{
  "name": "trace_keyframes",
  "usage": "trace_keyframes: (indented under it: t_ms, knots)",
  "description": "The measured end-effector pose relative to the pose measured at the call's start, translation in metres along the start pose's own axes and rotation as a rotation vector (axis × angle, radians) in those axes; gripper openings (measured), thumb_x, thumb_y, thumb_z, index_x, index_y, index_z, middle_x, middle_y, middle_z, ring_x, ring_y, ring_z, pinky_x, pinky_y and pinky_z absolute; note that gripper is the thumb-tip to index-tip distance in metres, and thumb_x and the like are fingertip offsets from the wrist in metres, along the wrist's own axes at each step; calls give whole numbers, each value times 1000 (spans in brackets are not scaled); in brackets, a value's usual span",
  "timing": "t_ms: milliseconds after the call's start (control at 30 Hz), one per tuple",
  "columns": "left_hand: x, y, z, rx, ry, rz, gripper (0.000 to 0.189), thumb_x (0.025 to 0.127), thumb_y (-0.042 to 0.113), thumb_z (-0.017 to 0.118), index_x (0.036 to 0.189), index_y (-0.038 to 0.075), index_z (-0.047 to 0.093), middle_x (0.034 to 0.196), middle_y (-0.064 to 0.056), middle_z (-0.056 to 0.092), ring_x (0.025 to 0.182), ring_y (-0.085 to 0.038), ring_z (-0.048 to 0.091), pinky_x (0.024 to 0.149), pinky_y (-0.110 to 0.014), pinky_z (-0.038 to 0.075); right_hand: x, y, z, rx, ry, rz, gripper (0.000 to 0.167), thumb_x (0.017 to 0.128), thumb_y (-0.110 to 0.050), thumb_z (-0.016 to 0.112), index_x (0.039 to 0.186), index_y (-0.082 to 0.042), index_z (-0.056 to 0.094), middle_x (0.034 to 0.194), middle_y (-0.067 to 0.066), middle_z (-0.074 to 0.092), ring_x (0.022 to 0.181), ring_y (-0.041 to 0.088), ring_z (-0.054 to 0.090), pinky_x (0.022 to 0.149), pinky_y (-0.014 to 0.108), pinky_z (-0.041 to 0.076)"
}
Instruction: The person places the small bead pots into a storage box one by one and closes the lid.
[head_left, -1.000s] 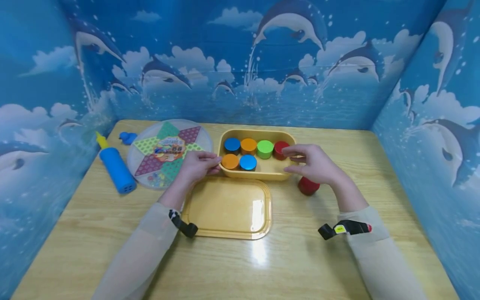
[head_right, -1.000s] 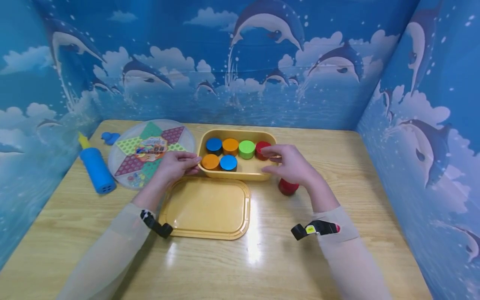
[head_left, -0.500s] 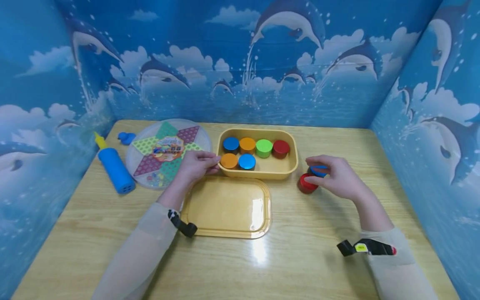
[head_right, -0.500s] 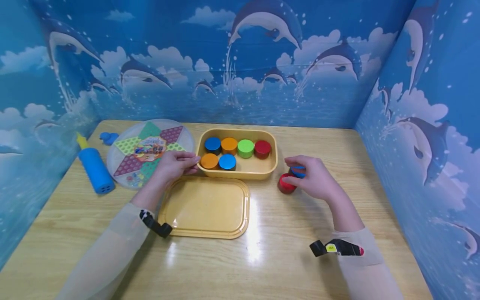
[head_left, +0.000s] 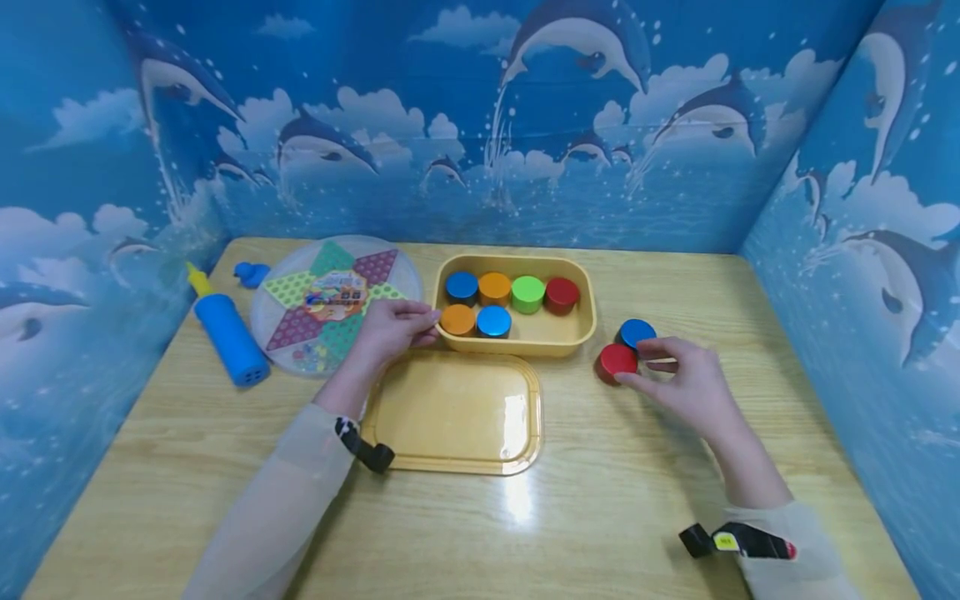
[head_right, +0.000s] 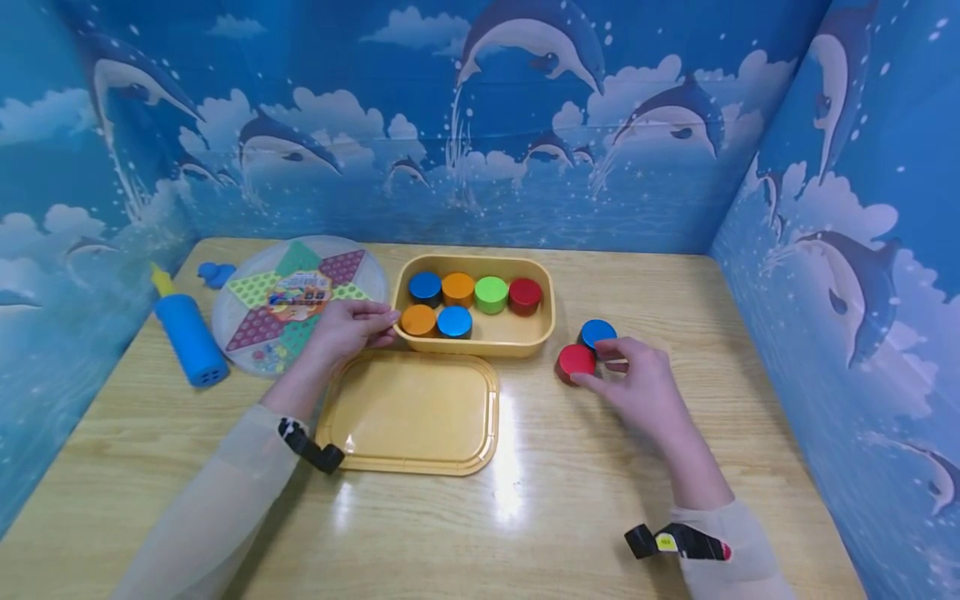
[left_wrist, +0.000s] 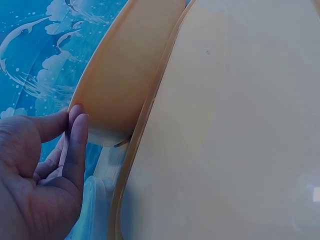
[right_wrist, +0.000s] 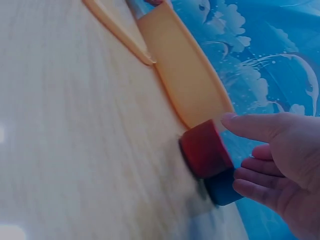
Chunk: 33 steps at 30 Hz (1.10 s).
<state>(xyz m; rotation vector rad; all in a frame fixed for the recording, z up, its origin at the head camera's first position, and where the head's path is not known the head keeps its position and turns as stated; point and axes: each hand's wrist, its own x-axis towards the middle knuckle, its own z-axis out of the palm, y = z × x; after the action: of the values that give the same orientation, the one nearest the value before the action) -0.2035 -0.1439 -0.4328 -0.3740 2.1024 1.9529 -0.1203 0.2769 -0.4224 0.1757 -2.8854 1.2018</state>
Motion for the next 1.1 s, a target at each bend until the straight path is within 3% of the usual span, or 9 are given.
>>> trace_keyframes:
  t_ms: [167, 333, 533, 767, 967, 1100]
  knots:
    - [1, 0, -1, 11, 8, -8, 33, 100, 11, 76, 126, -8, 69, 108, -21, 75, 78, -18, 75, 76, -31, 67, -3, 3, 14, -27, 36, 82, 69, 86, -49, 89, 128, 2, 67, 124, 21, 70, 110, 41, 71, 92, 54, 63]
    - [1, 1, 0, 15, 8, -8, 32, 100, 11, 76, 126, -7, 70, 108, -22, 75, 78, -18, 75, 76, -32, 67, -3, 4, 27, -57, 88, 100, 76, 85, -52, 89, 131, 4, 65, 123, 23, 70, 107, 40, 72, 91, 54, 63]
    - [0, 3, 1, 13, 4, -17, 31, 101, 11, 76, 125, -7, 70, 110, -22, 73, 78, -19, 75, 77, -32, 67, -2, 4, 31, -81, 134, 89, 72, 86, -42, 91, 132, 6, 65, 119, 23, 71, 103, 40, 72, 90, 55, 63]
    - [0, 3, 1, 16, 7, -24, 31, 101, 10, 75, 126, -8, 69, 110, -22, 73, 77, -18, 75, 76, -31, 67, -3, -2, 24, -41, 105, 22, 68, 87, -23, 91, 142, 6, 62, 122, 20, 68, 107, 40, 71, 92, 56, 62]
    - [0, 1, 1, 2, 11, -20, 32, 100, 9, 76, 125, -9, 69, 107, -21, 73, 75, -18, 75, 75, -31, 67, -2, -8, 14, 11, 92, -56, 54, 84, -15, 93, 129, 4, 69, 120, 16, 67, 109, 36, 68, 94, 55, 61]
    - [0, 0, 0, -1, 11, -21, 33, 100, 10, 76, 126, -9, 69, 106, -21, 74, 75, -17, 75, 76, -31, 67, 0, -15, 7, 46, 97, -64, 54, 82, -14, 94, 126, 3, 67, 123, 18, 68, 109, 37, 70, 93, 43, 63]
